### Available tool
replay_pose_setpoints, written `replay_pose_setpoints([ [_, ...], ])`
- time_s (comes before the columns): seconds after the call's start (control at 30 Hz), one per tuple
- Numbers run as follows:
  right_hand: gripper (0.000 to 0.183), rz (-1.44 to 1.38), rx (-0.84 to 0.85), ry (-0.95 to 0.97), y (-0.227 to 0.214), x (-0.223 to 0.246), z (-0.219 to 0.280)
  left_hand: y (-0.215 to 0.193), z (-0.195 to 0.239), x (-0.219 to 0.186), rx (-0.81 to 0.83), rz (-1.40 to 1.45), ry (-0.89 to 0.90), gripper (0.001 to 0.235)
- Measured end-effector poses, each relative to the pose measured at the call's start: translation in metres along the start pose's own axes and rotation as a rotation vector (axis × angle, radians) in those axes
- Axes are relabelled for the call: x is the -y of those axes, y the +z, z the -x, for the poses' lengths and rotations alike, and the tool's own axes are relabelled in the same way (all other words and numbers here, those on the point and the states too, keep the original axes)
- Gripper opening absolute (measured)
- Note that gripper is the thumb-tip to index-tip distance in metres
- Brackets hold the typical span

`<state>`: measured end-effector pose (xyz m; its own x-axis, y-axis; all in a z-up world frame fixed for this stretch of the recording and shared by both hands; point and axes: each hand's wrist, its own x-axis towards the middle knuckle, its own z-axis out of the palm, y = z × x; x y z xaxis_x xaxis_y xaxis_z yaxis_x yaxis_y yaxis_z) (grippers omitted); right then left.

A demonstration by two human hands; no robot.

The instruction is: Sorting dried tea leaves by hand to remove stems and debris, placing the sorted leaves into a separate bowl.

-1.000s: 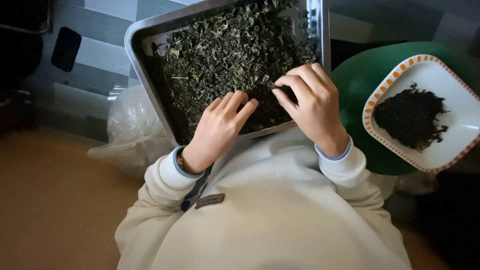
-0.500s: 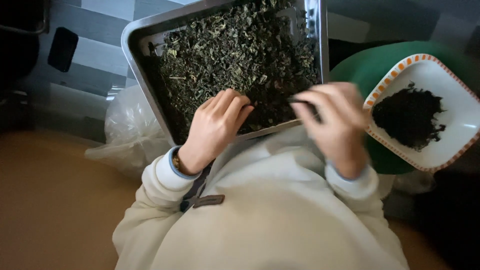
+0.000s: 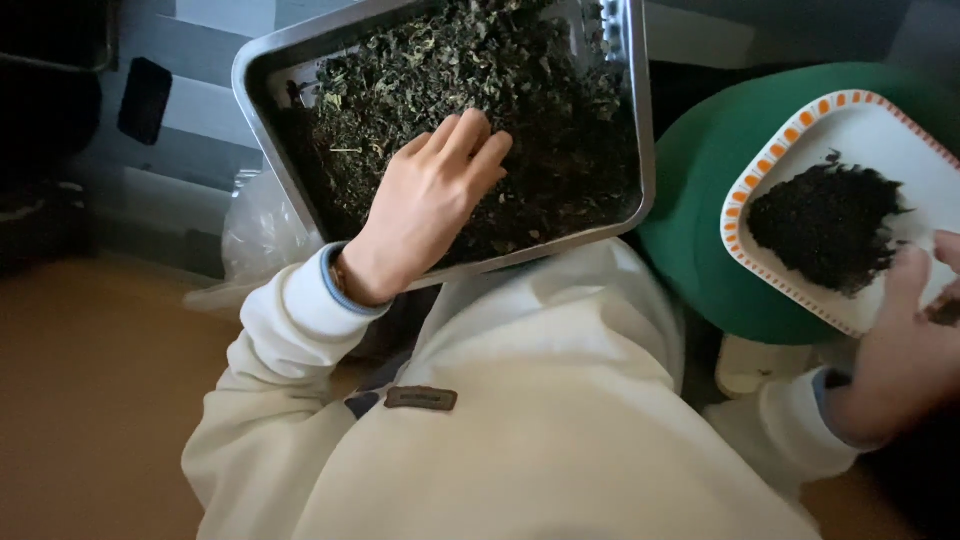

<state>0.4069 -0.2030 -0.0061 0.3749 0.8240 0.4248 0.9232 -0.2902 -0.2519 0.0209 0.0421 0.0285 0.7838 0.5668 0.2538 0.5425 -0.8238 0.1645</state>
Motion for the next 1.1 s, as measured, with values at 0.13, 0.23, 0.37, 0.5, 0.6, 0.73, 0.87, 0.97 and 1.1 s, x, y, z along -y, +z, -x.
replay_pose_setpoints([
  [0.13, 0.007, -0.206, 0.023, -0.124, -0.004, 0.061, -0.032, 0.002, -0.007, -0.001, 0.028, -0.13, 0.025, 0.019],
  [0.23, 0.015, -0.264, 0.07, -0.285, 0.0, 0.101, -0.051, 0.001, -0.01, -0.001, 0.058, -0.17, 0.026, 0.026],
  [0.37, 0.011, -0.369, 0.163, -0.456, 0.015, 0.143, -0.073, 0.004, -0.01, 0.0, 0.061, -0.183, 0.031, 0.032],
  [0.5, 0.017, -0.431, 0.191, -0.581, 0.056, 0.166, -0.093, 0.006, -0.01, 0.001, 0.046, -0.201, 0.037, 0.028],
  [0.6, 0.02, -0.447, 0.237, -0.609, 0.083, 0.18, -0.105, 0.003, -0.009, 0.001, 0.056, -0.163, 0.025, 0.026],
  [0.73, 0.021, -0.474, 0.228, -0.665, 0.093, 0.199, -0.115, -0.007, -0.006, 0.003, 0.043, -0.04, -0.001, 0.018],
  [0.87, 0.029, -0.428, 0.239, -0.727, 0.103, 0.207, -0.117, -0.015, 0.004, 0.007, -0.033, 0.397, -0.142, 0.011],
  [0.97, 0.024, -0.411, 0.22, -0.736, 0.11, 0.211, -0.116, -0.021, 0.014, 0.009, -0.073, 0.674, -0.243, 0.013],
  [1.1, 0.015, -0.402, 0.23, -0.752, 0.109, 0.213, -0.118, -0.025, 0.026, 0.012, -0.121, 0.74, -0.308, 0.009],
])
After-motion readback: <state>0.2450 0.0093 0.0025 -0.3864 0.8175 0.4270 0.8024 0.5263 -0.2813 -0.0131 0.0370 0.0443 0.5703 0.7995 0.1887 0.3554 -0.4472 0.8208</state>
